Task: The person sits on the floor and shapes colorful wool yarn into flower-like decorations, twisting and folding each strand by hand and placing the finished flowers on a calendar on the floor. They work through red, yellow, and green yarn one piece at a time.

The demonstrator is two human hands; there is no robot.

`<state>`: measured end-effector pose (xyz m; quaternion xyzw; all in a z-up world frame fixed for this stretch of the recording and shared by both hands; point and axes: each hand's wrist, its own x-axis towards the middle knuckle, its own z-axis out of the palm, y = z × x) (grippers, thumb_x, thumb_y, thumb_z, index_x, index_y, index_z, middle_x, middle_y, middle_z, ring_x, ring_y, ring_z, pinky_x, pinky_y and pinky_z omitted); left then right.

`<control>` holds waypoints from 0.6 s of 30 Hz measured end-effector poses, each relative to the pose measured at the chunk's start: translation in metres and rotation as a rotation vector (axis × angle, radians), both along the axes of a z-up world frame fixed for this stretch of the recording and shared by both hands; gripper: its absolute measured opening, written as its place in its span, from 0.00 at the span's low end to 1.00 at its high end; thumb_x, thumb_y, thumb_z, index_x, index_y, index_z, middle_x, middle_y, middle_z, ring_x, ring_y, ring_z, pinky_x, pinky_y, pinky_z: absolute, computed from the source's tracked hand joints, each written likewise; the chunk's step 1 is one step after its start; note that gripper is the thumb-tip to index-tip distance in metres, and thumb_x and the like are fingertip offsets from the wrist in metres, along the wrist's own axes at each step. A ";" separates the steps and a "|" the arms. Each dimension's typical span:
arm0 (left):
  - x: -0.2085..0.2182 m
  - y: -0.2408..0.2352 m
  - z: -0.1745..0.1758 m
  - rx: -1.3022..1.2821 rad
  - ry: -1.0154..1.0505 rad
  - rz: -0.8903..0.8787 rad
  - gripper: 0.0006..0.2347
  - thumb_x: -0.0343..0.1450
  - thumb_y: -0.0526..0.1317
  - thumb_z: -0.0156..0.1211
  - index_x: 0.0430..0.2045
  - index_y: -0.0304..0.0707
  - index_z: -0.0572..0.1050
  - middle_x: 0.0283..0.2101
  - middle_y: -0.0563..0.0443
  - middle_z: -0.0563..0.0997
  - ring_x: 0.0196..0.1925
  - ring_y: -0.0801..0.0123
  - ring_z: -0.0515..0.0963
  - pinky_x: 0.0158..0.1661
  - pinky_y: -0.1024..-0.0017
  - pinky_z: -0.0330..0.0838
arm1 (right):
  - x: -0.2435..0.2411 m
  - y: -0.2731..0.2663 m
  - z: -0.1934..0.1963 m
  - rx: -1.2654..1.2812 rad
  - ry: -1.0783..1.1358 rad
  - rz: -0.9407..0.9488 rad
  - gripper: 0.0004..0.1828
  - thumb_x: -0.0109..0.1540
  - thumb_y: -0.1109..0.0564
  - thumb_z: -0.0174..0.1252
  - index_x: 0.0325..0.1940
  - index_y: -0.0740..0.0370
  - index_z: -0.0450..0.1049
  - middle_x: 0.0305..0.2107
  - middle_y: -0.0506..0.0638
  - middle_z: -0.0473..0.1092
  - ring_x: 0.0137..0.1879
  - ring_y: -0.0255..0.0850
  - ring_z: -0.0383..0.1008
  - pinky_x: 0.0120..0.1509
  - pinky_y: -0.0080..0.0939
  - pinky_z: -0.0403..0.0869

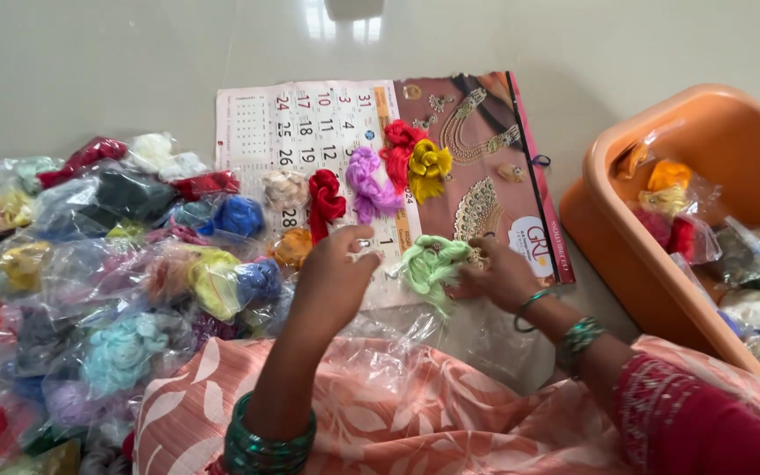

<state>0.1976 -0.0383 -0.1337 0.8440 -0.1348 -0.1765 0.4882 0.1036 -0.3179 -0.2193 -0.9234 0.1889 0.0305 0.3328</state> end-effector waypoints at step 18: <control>0.025 0.024 -0.013 0.029 -0.006 0.101 0.16 0.65 0.42 0.66 0.44 0.35 0.81 0.30 0.44 0.83 0.33 0.64 0.84 0.36 0.68 0.74 | 0.044 -0.070 -0.022 -0.460 -0.323 -0.100 0.22 0.57 0.55 0.61 0.55 0.61 0.74 0.49 0.66 0.72 0.54 0.63 0.72 0.55 0.58 0.71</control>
